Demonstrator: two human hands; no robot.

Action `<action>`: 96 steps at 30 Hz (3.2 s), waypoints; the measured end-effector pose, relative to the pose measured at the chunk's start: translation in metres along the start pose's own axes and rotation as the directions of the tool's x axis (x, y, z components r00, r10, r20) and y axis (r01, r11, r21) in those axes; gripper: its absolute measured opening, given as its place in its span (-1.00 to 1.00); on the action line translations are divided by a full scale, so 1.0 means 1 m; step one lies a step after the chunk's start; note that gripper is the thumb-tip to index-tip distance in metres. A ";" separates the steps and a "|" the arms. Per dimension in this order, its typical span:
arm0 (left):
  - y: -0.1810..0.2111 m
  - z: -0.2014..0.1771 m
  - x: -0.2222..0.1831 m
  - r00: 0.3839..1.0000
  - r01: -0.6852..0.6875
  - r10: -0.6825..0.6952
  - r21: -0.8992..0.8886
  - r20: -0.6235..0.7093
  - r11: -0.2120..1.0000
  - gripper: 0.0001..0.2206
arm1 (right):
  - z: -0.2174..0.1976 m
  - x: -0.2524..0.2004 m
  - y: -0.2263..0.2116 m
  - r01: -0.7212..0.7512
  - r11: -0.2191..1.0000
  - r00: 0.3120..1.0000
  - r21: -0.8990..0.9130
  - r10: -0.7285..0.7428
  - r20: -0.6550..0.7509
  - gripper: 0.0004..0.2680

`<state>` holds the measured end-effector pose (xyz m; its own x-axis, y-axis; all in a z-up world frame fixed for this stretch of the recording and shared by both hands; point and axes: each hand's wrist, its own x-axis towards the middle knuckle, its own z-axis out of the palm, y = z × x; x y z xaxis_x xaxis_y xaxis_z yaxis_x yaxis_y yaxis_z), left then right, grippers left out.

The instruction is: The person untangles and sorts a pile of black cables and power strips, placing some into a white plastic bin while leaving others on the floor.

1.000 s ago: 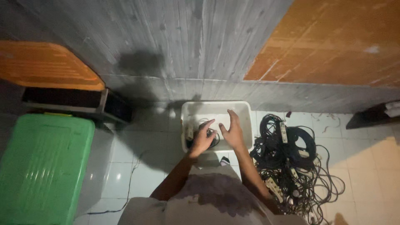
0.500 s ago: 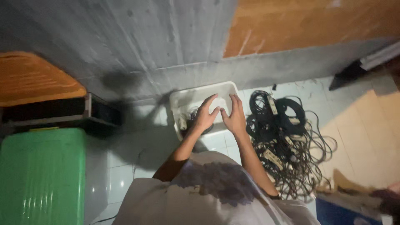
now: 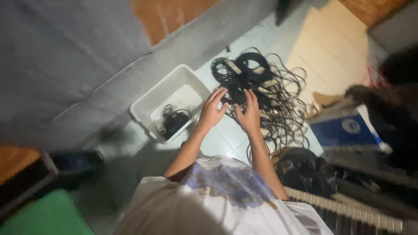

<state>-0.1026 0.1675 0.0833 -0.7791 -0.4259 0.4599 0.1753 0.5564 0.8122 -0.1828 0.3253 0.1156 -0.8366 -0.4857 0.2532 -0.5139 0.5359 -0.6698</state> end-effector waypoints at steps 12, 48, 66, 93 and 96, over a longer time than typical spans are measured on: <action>0.057 0.084 0.020 0.955 -0.027 0.049 -0.081 0.293 0.996 -0.49 | -0.085 -0.034 0.062 -0.073 0.996 0.955 -0.042 0.057 -0.291 -0.51; 0.012 0.240 0.222 0.823 -0.041 0.185 -0.268 0.536 0.963 -0.52 | -0.150 0.137 0.152 -0.296 0.955 0.876 0.006 0.274 -0.398 -0.55; -0.066 0.341 0.191 0.808 0.232 -0.156 -0.063 0.569 0.971 -0.49 | -0.095 0.146 0.321 -0.352 0.930 0.918 0.103 0.365 -0.153 -0.54; -0.403 0.441 -0.004 0.554 0.310 -0.372 0.230 0.745 0.923 -0.47 | 0.183 0.061 0.541 -0.652 0.730 0.757 0.204 0.638 0.138 -0.55; -0.424 0.445 -0.029 0.307 0.519 -0.615 0.414 0.726 0.748 -0.47 | 0.216 0.037 0.570 -0.808 0.571 0.587 0.145 0.756 0.291 -0.51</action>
<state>-0.4226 0.2611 -0.4345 -0.7840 0.0448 -0.6192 -0.5226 0.4906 0.6972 -0.4659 0.4633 -0.4078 -0.8243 -0.0805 -0.5605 0.4098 0.5982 -0.6886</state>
